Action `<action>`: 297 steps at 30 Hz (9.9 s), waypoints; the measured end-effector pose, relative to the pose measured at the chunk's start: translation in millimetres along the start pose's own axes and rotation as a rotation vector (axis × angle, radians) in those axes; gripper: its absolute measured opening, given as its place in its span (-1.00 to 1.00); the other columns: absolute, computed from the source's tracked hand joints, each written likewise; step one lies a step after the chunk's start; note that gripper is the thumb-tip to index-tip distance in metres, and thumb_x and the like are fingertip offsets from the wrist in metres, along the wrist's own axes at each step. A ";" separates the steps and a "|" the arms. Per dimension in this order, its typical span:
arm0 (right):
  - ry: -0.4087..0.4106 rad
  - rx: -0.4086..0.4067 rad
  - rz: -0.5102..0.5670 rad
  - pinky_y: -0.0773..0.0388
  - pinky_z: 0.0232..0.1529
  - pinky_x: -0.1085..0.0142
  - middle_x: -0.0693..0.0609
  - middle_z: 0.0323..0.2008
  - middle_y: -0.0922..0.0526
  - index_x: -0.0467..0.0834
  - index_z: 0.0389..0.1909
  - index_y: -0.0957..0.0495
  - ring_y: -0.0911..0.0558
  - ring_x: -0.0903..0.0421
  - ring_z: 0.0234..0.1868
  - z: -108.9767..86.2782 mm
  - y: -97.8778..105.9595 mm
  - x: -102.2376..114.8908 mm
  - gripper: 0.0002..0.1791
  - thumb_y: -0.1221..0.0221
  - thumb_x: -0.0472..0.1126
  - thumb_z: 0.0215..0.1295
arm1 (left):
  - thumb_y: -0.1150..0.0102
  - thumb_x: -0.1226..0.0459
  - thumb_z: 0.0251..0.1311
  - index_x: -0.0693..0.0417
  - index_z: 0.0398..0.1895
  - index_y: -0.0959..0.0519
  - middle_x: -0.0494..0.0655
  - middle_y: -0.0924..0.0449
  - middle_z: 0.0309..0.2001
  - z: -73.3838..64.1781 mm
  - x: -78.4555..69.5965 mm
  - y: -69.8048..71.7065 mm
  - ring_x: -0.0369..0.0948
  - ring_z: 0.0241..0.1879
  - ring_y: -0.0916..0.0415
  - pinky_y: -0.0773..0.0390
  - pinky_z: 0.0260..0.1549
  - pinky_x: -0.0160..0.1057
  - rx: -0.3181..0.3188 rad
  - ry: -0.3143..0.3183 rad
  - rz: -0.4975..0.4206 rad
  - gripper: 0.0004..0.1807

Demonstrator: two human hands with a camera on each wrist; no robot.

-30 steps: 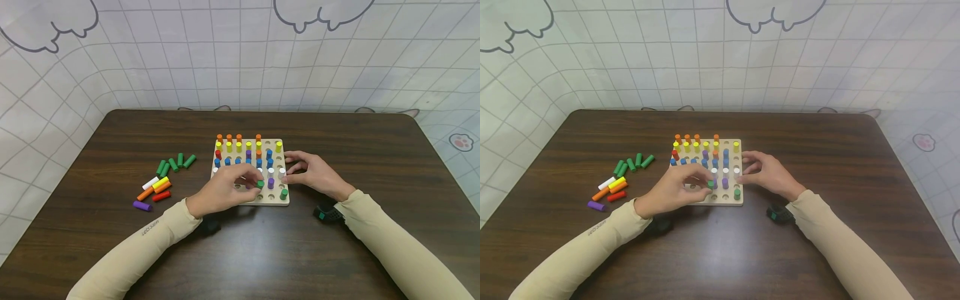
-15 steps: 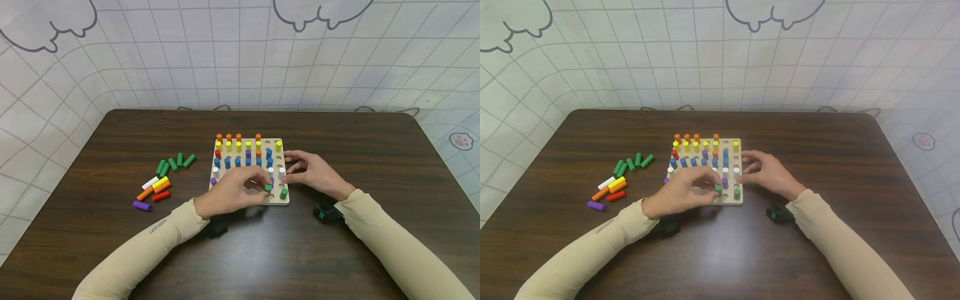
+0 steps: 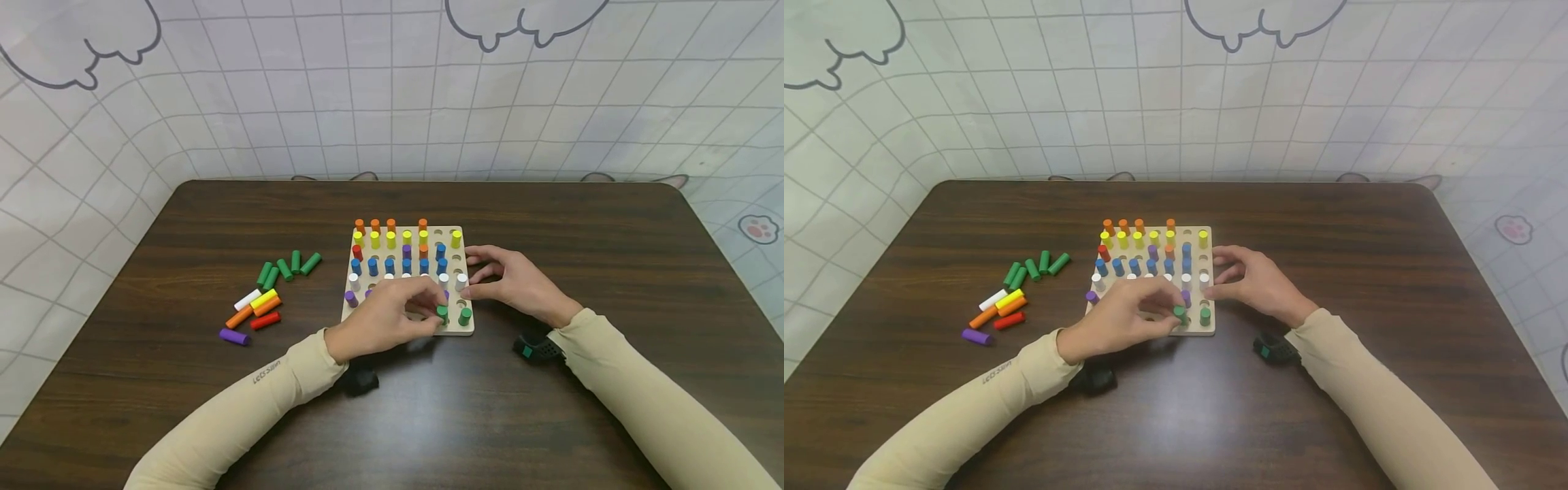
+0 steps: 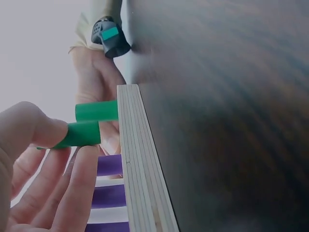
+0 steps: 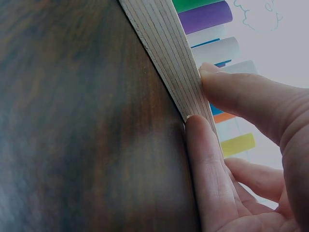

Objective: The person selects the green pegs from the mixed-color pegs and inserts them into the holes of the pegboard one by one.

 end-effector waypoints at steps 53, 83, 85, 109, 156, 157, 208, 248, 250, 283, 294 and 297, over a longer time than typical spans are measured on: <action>0.012 0.000 0.011 -0.51 0.14 0.25 -0.04 0.25 -0.62 -0.02 0.50 -0.33 -0.70 0.08 0.04 -1.9 0.1 2.1 -0.08 -0.50 0.08 0.15 | -0.43 0.36 0.22 0.16 -0.06 -0.72 -0.05 -0.81 -0.11 -0.9 -6.1 9.1 -0.25 -0.16 -0.78 -0.72 -0.06 -0.44 -0.059 -0.025 0.081 -0.77; -0.003 0.003 0.010 -0.54 0.14 0.29 -0.01 0.26 -0.61 0.04 0.51 -0.32 -0.70 0.10 0.07 0.2 -2.8 0.3 -0.07 -0.50 0.10 0.14 | -0.42 0.36 0.22 0.14 -0.08 -0.70 -0.07 -0.81 -0.14 -22.1 -3.2 64.7 -0.24 -0.18 -0.78 -0.78 -0.08 -0.26 -0.185 0.000 0.179 -0.79; -0.005 0.003 0.013 -0.54 0.13 0.30 -0.02 0.26 -0.61 0.04 0.50 -0.32 -0.69 0.10 0.07 0.3 -2.8 0.3 -0.07 -0.51 0.10 0.14 | -0.41 0.36 0.23 0.14 -0.07 -0.70 -0.06 -0.80 -0.13 -25.0 -1.4 71.1 -0.22 -0.17 -0.78 -0.79 -0.07 -0.21 -0.196 0.020 0.182 -0.79; -0.014 0.014 0.001 -0.47 0.25 0.20 0.00 0.24 -0.63 0.06 0.50 -0.33 -0.68 0.07 0.08 1.3 -0.6 0.3 -0.06 -0.51 0.14 0.11 | -0.40 0.25 0.28 0.00 -0.07 -0.70 -0.10 -0.79 -0.12 -60.6 23.8 143.4 -0.34 -0.20 -0.73 -0.71 -0.10 -0.47 -0.438 0.167 0.206 -0.81; -0.021 0.005 0.002 -0.47 0.23 0.19 0.00 0.25 -0.61 0.05 0.51 -0.32 -0.68 0.07 0.07 -1.6 -4.3 -0.8 -0.05 -0.51 0.13 0.12 | -0.35 0.02 0.33 0.05 0.30 -0.52 0.05 -0.71 0.02 -117.5 105.7 210.3 -0.18 -0.15 -0.76 -0.65 0.17 0.07 -0.067 0.672 0.156 -0.44; -0.019 0.005 0.001 -0.46 0.23 0.19 0.00 0.26 -0.60 0.05 0.51 -0.32 -0.68 0.07 0.07 -1.6 -4.4 -0.8 -0.06 -0.51 0.13 0.12 | -0.35 0.02 0.33 0.05 0.30 -0.51 0.05 -0.71 0.02 -117.8 106.7 210.2 -0.18 -0.16 -0.76 -0.65 0.17 0.06 -0.058 0.676 0.153 -0.43; -0.016 0.011 0.001 -0.47 0.21 0.25 0.00 0.26 -0.61 0.04 0.50 -0.32 -0.68 0.08 0.07 -0.9 -4.4 0.0 -0.07 -0.51 0.11 0.13 | -0.29 0.23 0.30 0.16 0.24 -0.59 0.03 -0.74 -0.08 -114.1 107.1 206.1 -0.23 -0.18 -0.66 -0.62 -0.11 -0.30 0.005 0.694 0.150 -0.55; -0.014 0.002 0.001 -0.45 0.24 0.20 0.01 0.25 -0.62 0.07 0.49 -0.34 -0.69 0.09 0.06 -3.0 -4.3 -0.5 -0.07 -0.52 0.13 0.11 | -0.26 0.21 0.31 0.01 0.16 -0.66 0.02 -0.74 0.00 -106.4 93.8 203.1 -0.11 -0.02 -0.61 -0.54 -0.02 -0.23 -0.050 0.648 0.256 -0.64; -0.014 0.001 -0.001 -0.45 0.25 0.19 0.01 0.25 -0.62 0.06 0.49 -0.34 -0.69 0.09 0.06 -3.3 -4.0 -0.3 -0.07 -0.52 0.13 0.11 | -0.26 0.22 0.30 0.01 0.14 -0.67 0.02 -0.74 -0.01 -105.7 92.6 202.7 -0.10 -0.02 -0.60 -0.54 -0.03 -0.23 -0.057 0.638 0.258 -0.65; -0.002 0.011 0.029 -0.54 0.12 0.34 -0.01 0.26 -0.61 0.05 0.50 -0.33 -0.68 0.08 0.07 -2.6 -5.2 -0.7 -0.09 -0.51 0.08 0.14 | -0.27 0.32 0.24 -0.04 0.01 -0.62 -0.08 -0.70 -0.11 -81.8 49.3 160.3 -0.18 -0.10 -0.63 -0.63 -0.05 -0.36 -0.190 0.409 0.219 -0.72; -0.005 -0.001 0.008 -0.50 0.16 0.29 -0.02 0.25 -0.62 0.04 0.50 -0.32 -0.69 0.13 0.05 -2.4 -5.8 -0.9 -0.07 -0.51 0.08 0.14 | -0.27 0.37 0.18 -0.08 -0.09 -0.64 -0.16 -0.69 -0.19 -67.5 37.8 138.7 -0.24 -0.16 -0.62 -0.70 -0.08 -0.24 -0.193 0.283 0.176 -0.75; -0.010 0.001 0.016 -0.50 0.15 0.30 0.00 0.26 -0.62 0.06 0.50 -0.32 -0.69 0.12 0.06 -1.9 -5.7 -1.6 -0.06 -0.52 0.09 0.12 | -0.26 0.36 0.19 -0.08 -0.09 -0.63 -0.16 -0.68 -0.19 -65.3 33.2 134.1 -0.24 -0.16 -0.63 -0.71 -0.08 -0.17 -0.186 0.270 0.168 -0.76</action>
Point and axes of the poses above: each hand's wrist, its own z-axis towards the middle knuckle, its own y-axis out of the back of the hand, x = y × z, the point moved 1 cm from there along z, towards the middle knuckle
